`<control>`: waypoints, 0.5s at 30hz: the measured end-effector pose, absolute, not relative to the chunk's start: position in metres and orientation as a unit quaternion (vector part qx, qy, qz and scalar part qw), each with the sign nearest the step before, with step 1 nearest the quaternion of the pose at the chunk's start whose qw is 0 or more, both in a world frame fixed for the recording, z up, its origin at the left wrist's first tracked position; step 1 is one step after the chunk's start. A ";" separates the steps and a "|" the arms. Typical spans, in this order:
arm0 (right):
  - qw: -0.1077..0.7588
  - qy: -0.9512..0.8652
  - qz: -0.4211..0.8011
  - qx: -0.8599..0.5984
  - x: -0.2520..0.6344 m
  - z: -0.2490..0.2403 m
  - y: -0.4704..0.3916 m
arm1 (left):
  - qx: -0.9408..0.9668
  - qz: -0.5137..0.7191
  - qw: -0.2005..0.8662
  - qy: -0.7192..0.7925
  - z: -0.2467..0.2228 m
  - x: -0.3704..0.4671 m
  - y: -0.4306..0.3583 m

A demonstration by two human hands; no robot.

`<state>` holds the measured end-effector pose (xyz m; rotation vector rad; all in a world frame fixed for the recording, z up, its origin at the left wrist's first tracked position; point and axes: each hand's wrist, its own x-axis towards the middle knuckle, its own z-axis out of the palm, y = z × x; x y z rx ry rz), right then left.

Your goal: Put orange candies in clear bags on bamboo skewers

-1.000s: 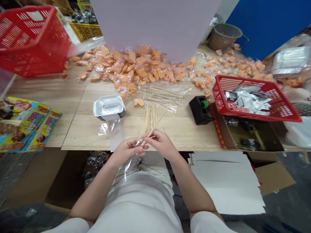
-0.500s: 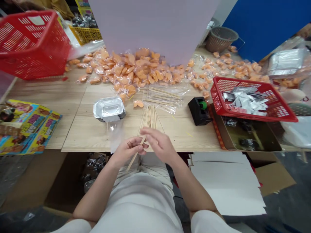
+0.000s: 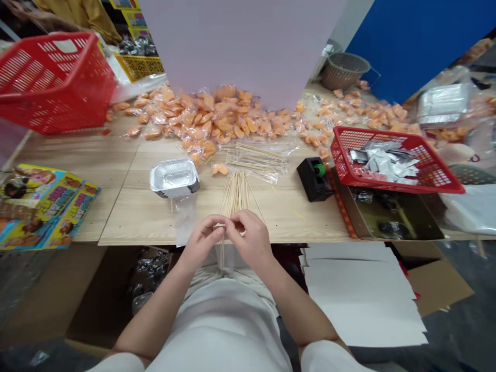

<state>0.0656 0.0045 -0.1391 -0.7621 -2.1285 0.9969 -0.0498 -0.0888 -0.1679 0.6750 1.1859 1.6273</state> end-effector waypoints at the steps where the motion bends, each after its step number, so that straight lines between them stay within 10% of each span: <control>1: 0.322 -0.818 0.384 -0.283 0.065 -0.138 0.004 | 0.275 0.671 0.471 0.503 -0.167 -0.049 -0.088; 8: 0.452 -0.863 0.101 -0.202 0.068 -0.140 0.000 | 0.227 0.662 0.451 0.554 -0.165 -0.047 -0.084; 15: 0.345 -0.928 0.054 -0.130 0.075 -0.140 -0.001 | 0.368 0.590 0.331 0.638 -0.161 -0.044 -0.090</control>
